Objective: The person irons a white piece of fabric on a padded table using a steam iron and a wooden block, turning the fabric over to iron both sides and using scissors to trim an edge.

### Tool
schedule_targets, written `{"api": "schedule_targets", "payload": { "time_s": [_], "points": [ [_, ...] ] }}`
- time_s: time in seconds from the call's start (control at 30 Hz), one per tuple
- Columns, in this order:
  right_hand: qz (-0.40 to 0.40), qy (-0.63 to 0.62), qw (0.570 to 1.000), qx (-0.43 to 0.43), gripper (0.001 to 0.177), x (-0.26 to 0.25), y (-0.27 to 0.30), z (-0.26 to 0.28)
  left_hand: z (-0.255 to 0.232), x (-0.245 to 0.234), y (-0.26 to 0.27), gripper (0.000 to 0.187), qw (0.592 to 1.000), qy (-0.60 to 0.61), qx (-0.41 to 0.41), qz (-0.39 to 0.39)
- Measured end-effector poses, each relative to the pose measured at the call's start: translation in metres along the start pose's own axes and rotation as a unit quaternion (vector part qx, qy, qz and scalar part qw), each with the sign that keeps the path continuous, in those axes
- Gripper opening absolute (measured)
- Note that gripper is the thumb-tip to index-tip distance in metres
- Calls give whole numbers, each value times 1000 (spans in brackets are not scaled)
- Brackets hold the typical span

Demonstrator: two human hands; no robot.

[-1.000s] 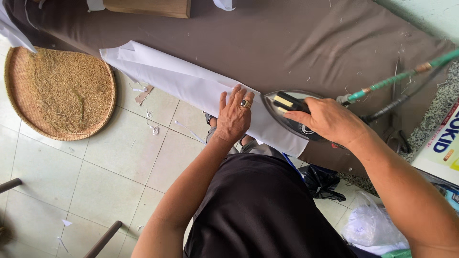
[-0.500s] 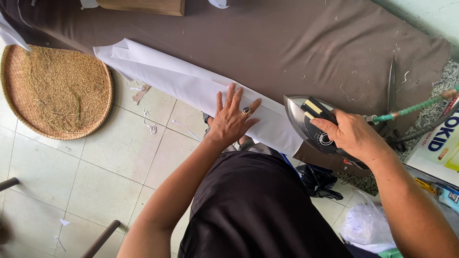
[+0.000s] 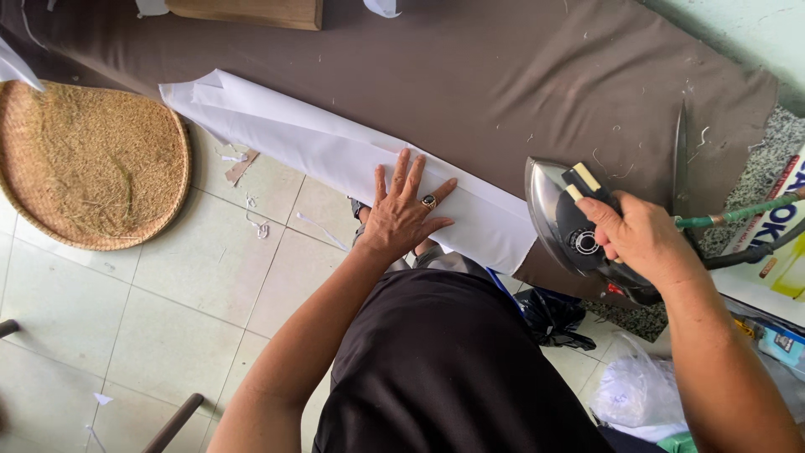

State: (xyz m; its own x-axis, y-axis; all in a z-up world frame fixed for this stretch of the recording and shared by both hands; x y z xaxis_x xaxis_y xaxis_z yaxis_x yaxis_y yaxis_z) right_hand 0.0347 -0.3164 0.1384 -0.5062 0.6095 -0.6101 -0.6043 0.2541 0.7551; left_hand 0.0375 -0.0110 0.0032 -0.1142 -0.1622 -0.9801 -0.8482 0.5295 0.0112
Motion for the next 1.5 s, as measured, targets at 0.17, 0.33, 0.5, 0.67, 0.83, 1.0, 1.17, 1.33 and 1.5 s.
{"api": "schedule_targets", "payload": {
  "time_s": [0.17,0.33,0.5,0.67,0.83,1.0,1.17,1.33,1.5],
  "points": [
    [-58,-66,995,-36,36,-30,-5,26,0,0,1,65,1000,6,4,-6],
    [-205,-296,909,-209,21,-41,-53,25,1,14,-7,74,997,-2,-20,68],
    [-216,-394,839,-307,22,-12,-102,-3,7,12,-2,76,999,-24,-9,20],
    [-151,1,988,-32,36,-7,-66,13,11,12,1,78,1000,-7,-7,-2],
    [34,108,988,-104,54,81,-73,219,14,12,2,78,1000,-6,-4,4],
    [-193,179,731,-629,71,163,-115,457,8,22,0,62,993,102,-16,-60],
    [-214,217,786,-538,77,210,-167,477,-9,134,23,49,973,-11,41,227],
    [-370,46,701,-608,67,188,-97,328,0,91,14,60,992,58,55,101],
    [-355,56,753,-551,64,134,-20,94,12,31,3,80,985,122,32,-115]
  ]
}}
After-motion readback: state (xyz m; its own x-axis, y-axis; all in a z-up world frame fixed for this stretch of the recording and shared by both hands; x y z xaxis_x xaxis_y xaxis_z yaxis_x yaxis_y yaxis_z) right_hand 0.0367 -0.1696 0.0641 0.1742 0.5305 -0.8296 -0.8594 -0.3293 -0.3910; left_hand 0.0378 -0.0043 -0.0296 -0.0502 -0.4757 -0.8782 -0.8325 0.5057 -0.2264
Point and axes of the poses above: each hand's wrist, its own y-axis away from the middle knuckle, its own x-axis out of the palm, z = x × y, the point moved 5 cm from there along -y, towards the middle knuckle, and after that the axes turned 1 degree about z, right-handed, at the moved point
